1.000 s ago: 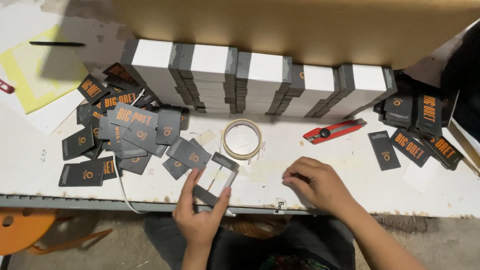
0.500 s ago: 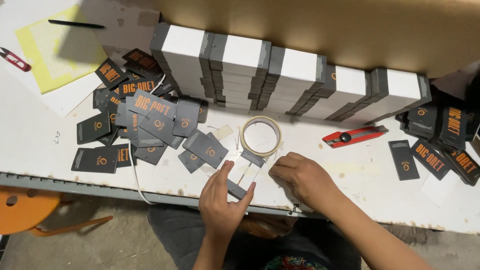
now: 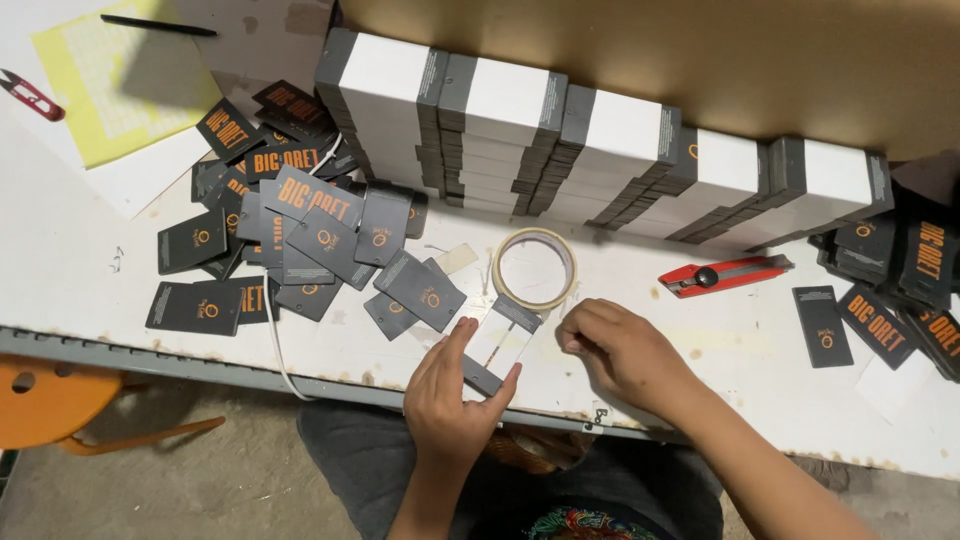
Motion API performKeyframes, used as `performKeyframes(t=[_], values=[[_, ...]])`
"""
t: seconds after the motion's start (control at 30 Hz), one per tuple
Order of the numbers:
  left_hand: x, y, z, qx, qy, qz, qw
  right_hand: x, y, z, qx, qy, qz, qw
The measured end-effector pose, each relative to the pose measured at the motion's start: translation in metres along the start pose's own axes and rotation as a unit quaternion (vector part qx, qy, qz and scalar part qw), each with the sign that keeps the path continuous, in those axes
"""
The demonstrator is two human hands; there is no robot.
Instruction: The person assembles small card packs by inserting black cards into white sleeves and sealing them with tape. They then stack the finished packs and place them into a cardboard box. The person also shuffles a separate stack of black cards on the table.
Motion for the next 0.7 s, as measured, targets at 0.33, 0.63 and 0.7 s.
performKeyframes(t=[0.33,0.63,0.7], values=[[0.0,0.002,-0.001,0.006,0.007,-0.001,1.0,-0.006,-0.001,0.011,0.041,0.076,-0.058,0.995],[-0.001,0.003,-0.002,0.02,0.004,-0.013,1.0,0.0,-0.006,0.007,0.038,0.045,-0.027,0.998],[-0.001,0.004,-0.002,0.012,-0.002,-0.008,1.0,-0.006,-0.008,0.006,0.053,0.077,-0.078,0.993]])
Point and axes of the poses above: each hand's wrist, its own y-axis away from the middle knuckle, its own x-axis out of the back of the hand, z = x × y, the point moved 7 cm from there along -y, towards the middle knuckle, and after that the axes turned 8 degrees about y, right-handed, at the moved point
